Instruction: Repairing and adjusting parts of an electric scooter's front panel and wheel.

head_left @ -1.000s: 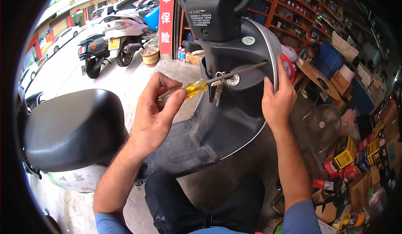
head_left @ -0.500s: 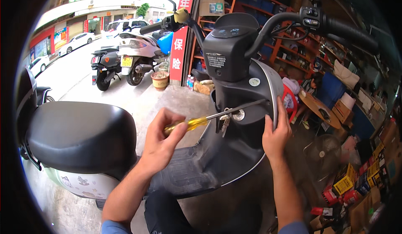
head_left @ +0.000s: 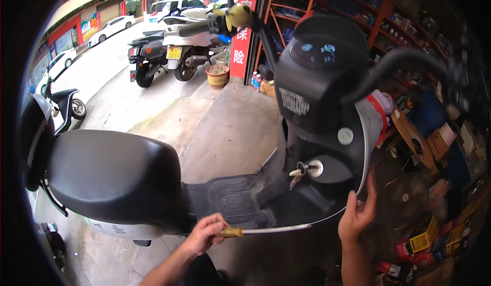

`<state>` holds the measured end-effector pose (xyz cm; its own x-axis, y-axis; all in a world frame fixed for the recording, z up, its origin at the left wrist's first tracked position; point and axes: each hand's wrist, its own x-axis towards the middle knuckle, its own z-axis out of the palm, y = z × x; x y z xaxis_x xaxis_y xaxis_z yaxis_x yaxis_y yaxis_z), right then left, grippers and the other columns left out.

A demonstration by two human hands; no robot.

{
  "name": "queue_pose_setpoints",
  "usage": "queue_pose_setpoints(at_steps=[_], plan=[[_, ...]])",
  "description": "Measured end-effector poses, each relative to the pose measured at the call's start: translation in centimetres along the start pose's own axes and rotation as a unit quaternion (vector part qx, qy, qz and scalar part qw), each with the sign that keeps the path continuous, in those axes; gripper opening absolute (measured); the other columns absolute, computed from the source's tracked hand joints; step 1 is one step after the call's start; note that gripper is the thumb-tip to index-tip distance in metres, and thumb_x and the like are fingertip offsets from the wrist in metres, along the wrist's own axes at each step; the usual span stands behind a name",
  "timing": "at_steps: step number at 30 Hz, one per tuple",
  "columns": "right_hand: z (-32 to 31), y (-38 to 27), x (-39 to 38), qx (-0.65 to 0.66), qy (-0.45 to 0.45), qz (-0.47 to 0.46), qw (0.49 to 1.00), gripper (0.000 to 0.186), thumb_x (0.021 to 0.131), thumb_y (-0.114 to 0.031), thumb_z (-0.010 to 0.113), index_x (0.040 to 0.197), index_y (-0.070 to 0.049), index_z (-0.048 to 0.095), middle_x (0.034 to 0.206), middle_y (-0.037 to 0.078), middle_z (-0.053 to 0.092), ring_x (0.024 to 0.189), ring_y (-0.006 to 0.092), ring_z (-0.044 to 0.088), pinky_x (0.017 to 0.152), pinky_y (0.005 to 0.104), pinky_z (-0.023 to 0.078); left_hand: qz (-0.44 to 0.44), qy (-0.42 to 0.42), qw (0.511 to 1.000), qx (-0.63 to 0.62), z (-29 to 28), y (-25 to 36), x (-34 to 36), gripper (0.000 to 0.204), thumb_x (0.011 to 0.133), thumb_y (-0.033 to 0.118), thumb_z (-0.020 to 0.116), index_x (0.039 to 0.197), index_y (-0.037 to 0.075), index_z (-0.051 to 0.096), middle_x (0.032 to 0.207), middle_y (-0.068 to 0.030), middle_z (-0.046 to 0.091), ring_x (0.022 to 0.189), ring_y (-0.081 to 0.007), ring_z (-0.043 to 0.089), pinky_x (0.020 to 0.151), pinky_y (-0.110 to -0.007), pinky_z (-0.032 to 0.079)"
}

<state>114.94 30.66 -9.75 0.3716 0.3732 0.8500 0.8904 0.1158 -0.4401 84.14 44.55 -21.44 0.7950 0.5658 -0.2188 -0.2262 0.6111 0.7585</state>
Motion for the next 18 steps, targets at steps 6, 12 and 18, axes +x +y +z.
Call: queue_pose_setpoints(at_steps=[6,12,18], plan=[[-3.5,-5.2,2.8,-0.062,-0.163,0.143,0.974,0.053,0.079,0.009,0.045,0.132,0.007,0.043,0.139,0.026,0.043,0.130,0.0382,0.042,0.109,0.0438,0.029,-0.176,0.059,0.983,0.007,4.3,-1.5,-5.9,0.016,0.093,0.024,0.057,0.090,0.009,0.055,0.071,0.0028,0.048,0.057,-0.0052,0.040,0.050,-0.021,0.030],[-7.6,-8.5,6.1,0.013,-0.294,0.317,0.902,0.044,0.081,0.008,0.049,0.124,0.002,0.053,0.120,0.019,0.061,0.114,0.0290,0.058,0.096,0.0361,0.044,-0.238,0.136,0.961,0.029,10.2,-1.1,-12.8,0.017,0.091,0.027,0.057,0.090,0.010,0.055,0.070,0.0025,0.049,0.058,-0.0076,0.043,0.050,-0.022,0.032],[-12.4,-11.6,8.0,0.146,-0.321,0.533,0.769,0.029,0.090,0.001,0.049,0.117,0.006,0.055,0.105,0.018,0.065,0.093,0.0221,0.065,0.085,0.0308,0.052,-0.184,0.197,0.947,0.178,13.7,3.9,-18.3,0.026,0.087,0.030,0.061,0.084,0.005,0.059,0.073,0.0001,0.057,0.064,-0.0087,0.050,0.057,-0.025,0.040]])
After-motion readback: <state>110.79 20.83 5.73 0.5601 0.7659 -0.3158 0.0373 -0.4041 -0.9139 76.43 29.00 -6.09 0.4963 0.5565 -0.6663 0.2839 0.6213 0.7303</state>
